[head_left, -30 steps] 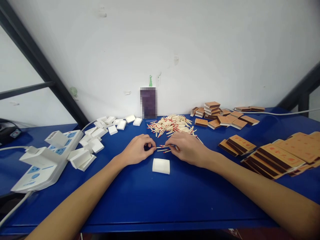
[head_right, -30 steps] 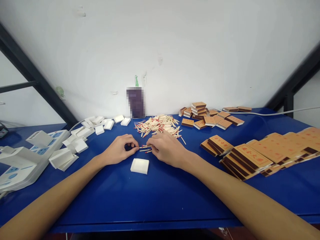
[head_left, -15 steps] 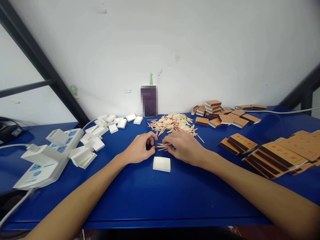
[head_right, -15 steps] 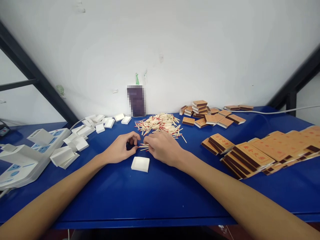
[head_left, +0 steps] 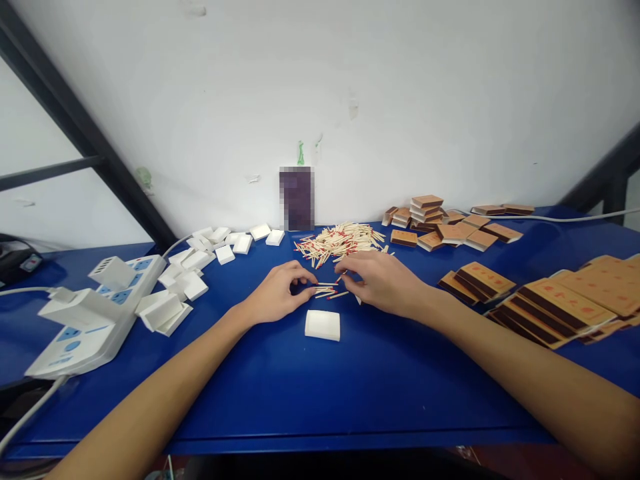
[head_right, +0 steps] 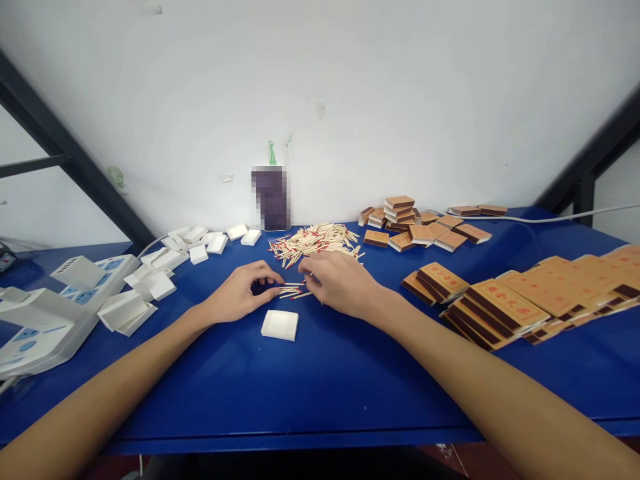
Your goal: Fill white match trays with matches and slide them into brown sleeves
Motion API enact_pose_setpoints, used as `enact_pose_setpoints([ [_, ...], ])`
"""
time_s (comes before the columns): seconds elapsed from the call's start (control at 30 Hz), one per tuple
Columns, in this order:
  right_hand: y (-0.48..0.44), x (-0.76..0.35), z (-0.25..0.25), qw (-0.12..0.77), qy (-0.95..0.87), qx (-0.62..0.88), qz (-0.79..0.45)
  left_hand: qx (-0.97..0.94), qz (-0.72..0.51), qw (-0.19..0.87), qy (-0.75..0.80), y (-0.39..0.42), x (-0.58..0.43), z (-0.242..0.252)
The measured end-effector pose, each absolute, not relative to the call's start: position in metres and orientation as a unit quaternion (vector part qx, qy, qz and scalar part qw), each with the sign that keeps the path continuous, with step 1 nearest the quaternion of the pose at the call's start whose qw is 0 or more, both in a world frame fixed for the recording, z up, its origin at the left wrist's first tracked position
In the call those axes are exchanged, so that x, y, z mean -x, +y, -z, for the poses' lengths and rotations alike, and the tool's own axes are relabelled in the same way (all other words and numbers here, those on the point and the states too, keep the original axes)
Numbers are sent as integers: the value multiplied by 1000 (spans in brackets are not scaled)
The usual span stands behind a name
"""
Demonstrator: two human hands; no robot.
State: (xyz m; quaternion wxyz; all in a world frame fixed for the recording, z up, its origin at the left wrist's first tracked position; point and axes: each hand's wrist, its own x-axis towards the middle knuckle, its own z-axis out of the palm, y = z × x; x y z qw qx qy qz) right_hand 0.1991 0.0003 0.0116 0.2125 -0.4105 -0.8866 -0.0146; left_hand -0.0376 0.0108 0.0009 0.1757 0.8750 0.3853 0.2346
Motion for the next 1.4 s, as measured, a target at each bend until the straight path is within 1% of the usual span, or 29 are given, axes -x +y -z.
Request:
enact_pose_setpoints([
  [0.2, -5, -212, -25, 139, -918, 368, -57, -876, -222, 188, 385, 11, 38, -4],
  [0.33, -7, -216, -28, 86, -919, 381, -52, -878, -220, 185, 383, 11, 39, -3],
  [0.43, -6, -220, -29, 60, -910, 409, -22, -885, -216, 173, 374, 10, 40, -3],
  [0.53, -7, -219, -29, 74, -904, 420, 21, -890, -214, 166, 367, 9, 40, -3],
  [0.7, -11, -201, -18, 125, -915, 378, 62, -889, -223, 174, 360, 12, 41, -1],
  [0.87, -11, -191, -8, 110, -923, 360, 76, -881, -237, 181, 368, 13, 40, 0],
  [1.1, -10, -192, -7, 107, -923, 363, 69, -880, -240, 199, 357, 12, 40, -2],
  [1.4, -9, -196, -12, 103, -911, 398, 46, -891, -215, 179, 357, 10, 41, -2],
])
